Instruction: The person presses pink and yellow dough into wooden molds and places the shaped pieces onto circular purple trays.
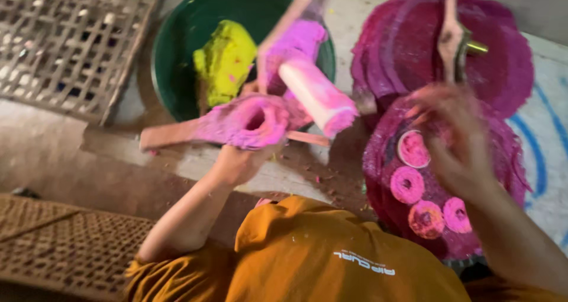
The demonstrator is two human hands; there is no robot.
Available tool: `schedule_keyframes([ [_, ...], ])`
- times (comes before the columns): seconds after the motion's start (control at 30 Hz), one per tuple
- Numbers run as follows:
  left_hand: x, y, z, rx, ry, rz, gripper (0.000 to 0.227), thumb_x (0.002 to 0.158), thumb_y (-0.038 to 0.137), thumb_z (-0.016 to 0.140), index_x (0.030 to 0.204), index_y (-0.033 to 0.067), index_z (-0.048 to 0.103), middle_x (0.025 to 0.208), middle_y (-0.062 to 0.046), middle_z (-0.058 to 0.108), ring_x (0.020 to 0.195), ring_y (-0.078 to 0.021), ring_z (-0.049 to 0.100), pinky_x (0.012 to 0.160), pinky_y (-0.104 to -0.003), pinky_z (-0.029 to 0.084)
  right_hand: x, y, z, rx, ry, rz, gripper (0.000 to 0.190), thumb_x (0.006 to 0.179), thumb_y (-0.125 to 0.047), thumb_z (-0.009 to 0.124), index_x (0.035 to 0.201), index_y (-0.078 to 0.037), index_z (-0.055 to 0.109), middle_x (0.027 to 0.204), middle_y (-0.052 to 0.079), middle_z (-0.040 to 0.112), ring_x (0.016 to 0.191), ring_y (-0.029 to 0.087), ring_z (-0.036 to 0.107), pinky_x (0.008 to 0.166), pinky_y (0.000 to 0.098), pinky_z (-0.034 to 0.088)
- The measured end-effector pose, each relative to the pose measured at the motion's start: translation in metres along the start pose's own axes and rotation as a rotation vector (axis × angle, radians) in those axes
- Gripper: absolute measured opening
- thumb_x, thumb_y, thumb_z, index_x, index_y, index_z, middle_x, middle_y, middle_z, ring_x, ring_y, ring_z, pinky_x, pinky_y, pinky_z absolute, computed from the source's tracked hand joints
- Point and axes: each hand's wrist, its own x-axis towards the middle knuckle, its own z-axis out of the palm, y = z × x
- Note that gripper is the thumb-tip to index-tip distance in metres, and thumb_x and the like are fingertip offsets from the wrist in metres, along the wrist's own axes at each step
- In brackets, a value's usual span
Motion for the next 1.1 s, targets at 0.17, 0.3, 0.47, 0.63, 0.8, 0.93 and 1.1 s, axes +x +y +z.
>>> schedule_keyframes([
  [0.17, -0.024, -0.019, -0.036, 0.384, 0.434, 0.339, 0.038, 0.098, 0.011, 0.071, 0.131, 0.0030, 0.055, 0.120, -0.006, 0.061, 0.108, -0.0150, 0.061, 0.093, -0.030, 0.053, 0.000, 0.053, 0.083, -0.451, -0.320, -0.003, 0.048, 0.089, -0.012, 0.073, 0.135, -0.018, 0.064, 0.112, 0.006, 0.058, 0.097, 0.026, 0.063, 0.079, 0.0393, 0.054],
  [0.3, -0.036, -0.038, -0.054, 0.449, 0.583, 0.397, 0.037, 0.098, 0.011, 0.070, 0.131, 0.0033, 0.055, 0.121, -0.006, 0.061, 0.109, -0.0156, 0.061, 0.094, -0.031, 0.053, 0.018, 0.077, 0.122, -0.678, -0.329, -0.148, 0.068, 0.085, -0.009, 0.071, 0.151, -0.015, 0.057, 0.115, 0.015, 0.052, 0.104, 0.037, 0.055, 0.084, 0.0489, 0.050],
  [0.47, -0.061, -0.057, -0.080, 0.498, 0.705, 0.390, 0.035, 0.099, 0.010, 0.070, 0.131, 0.0037, 0.056, 0.121, -0.006, 0.061, 0.109, -0.0162, 0.061, 0.095, -0.031, 0.053, -0.001, 0.092, 0.116, -0.829, -0.508, -0.024, 0.058, 0.081, -0.002, 0.065, 0.137, -0.021, 0.064, 0.122, 0.015, 0.051, 0.106, 0.036, 0.052, 0.088, 0.0468, 0.048],
  [0.63, -0.076, -0.086, -0.107, 0.538, 0.741, 0.348, 0.034, 0.100, 0.009, 0.069, 0.131, 0.0041, 0.056, 0.122, -0.006, 0.061, 0.110, -0.0169, 0.061, 0.096, -0.032, 0.052, -0.025, 0.121, 0.094, -0.513, -0.387, 0.032, 0.031, 0.082, -0.023, 0.072, 0.110, -0.008, 0.073, 0.120, 0.016, 0.055, 0.112, 0.035, 0.052, 0.093, 0.0448, 0.047],
  [0.8, -0.087, -0.107, -0.145, 0.629, 0.748, 0.247, 0.033, 0.101, 0.008, 0.068, 0.131, 0.0045, 0.057, 0.123, -0.006, 0.061, 0.111, -0.0176, 0.061, 0.098, -0.032, 0.052, -0.019, 0.147, 0.143, 0.162, -0.375, 0.616, 0.055, 0.101, -0.056, 0.063, 0.119, -0.004, 0.068, 0.114, 0.007, 0.064, 0.110, 0.022, 0.059, 0.098, 0.0363, 0.046],
  [0.93, -0.097, -0.119, -0.164, 0.643, 0.719, 0.197, 0.032, 0.101, 0.008, 0.067, 0.131, 0.0049, 0.057, 0.123, -0.007, 0.061, 0.112, -0.0181, 0.061, 0.099, -0.032, 0.052, -0.021, 0.169, 0.189, 0.624, 0.078, 1.176, 0.051, 0.100, -0.059, 0.060, 0.130, -0.018, 0.058, 0.113, 0.001, 0.066, 0.097, 0.018, 0.062, 0.076, 0.0396, 0.050],
  [1.1, -0.100, -0.116, -0.188, 0.634, 0.787, 0.282, 0.031, 0.102, 0.007, 0.067, 0.131, 0.0053, 0.058, 0.124, -0.007, 0.061, 0.112, -0.0188, 0.061, 0.100, -0.033, 0.051, -0.036, 0.179, 0.209, 1.096, 0.167, 0.884, 0.037, 0.104, -0.042, 0.063, 0.124, -0.011, 0.059, 0.100, 0.007, 0.065, 0.085, 0.028, 0.065, 0.074, 0.0424, 0.054],
])
